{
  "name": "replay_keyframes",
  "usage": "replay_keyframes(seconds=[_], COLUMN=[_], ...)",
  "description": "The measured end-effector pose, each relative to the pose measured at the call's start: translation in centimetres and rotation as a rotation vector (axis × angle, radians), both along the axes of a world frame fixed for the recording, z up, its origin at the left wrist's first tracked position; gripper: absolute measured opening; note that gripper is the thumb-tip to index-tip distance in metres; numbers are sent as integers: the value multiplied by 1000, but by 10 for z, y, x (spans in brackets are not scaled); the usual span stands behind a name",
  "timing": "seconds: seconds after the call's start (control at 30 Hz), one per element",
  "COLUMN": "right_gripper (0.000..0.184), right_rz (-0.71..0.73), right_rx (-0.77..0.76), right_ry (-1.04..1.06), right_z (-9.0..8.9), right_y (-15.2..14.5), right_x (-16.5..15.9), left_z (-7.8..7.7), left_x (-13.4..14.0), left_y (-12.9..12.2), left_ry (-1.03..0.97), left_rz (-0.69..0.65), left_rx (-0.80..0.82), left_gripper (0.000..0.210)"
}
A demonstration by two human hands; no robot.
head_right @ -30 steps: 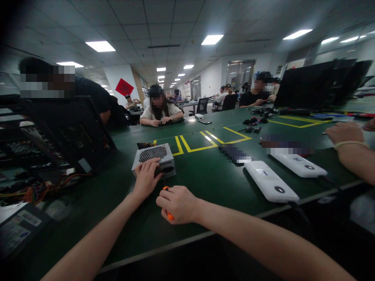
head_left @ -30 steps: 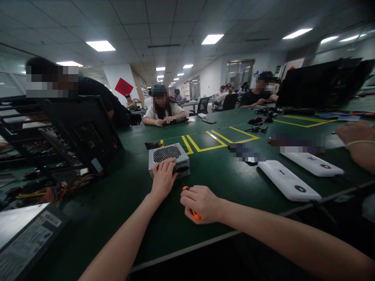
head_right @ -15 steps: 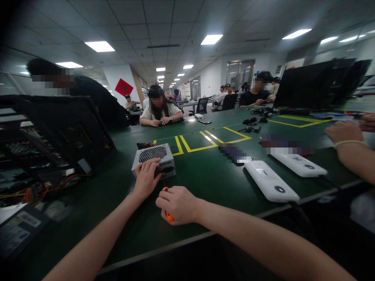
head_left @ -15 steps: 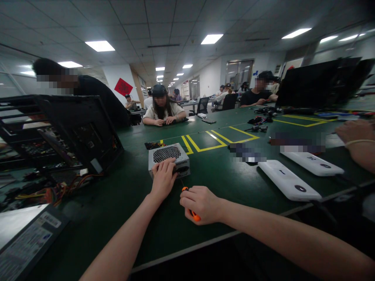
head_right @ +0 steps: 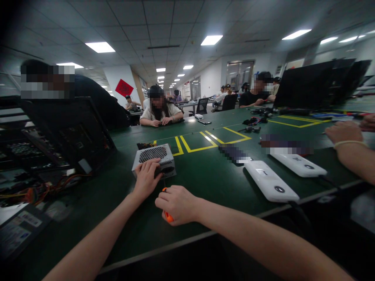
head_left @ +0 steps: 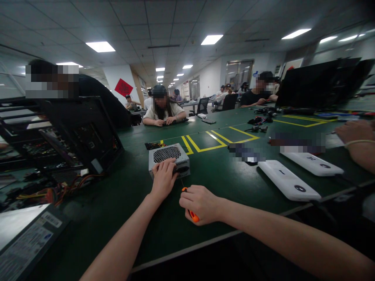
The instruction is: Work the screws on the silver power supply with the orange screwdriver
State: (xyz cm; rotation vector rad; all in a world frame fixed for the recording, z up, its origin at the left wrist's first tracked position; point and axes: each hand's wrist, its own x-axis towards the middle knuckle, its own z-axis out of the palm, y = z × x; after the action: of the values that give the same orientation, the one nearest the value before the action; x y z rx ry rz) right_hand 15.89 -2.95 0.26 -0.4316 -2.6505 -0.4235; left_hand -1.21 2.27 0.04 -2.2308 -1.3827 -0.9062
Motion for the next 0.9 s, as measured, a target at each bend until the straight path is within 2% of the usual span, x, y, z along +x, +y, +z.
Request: replay_keyframes(seconds=[0.9], right_gripper=[7], right_rz=[28], right_rx=[-21], right_ry=[43], right_z=[-1], right_y=[1], right_x=[2], left_z=[0], left_x=[0], left_y=[0], left_ry=[2], left_rz=[9], left_rx=[5], left_gripper=[20])
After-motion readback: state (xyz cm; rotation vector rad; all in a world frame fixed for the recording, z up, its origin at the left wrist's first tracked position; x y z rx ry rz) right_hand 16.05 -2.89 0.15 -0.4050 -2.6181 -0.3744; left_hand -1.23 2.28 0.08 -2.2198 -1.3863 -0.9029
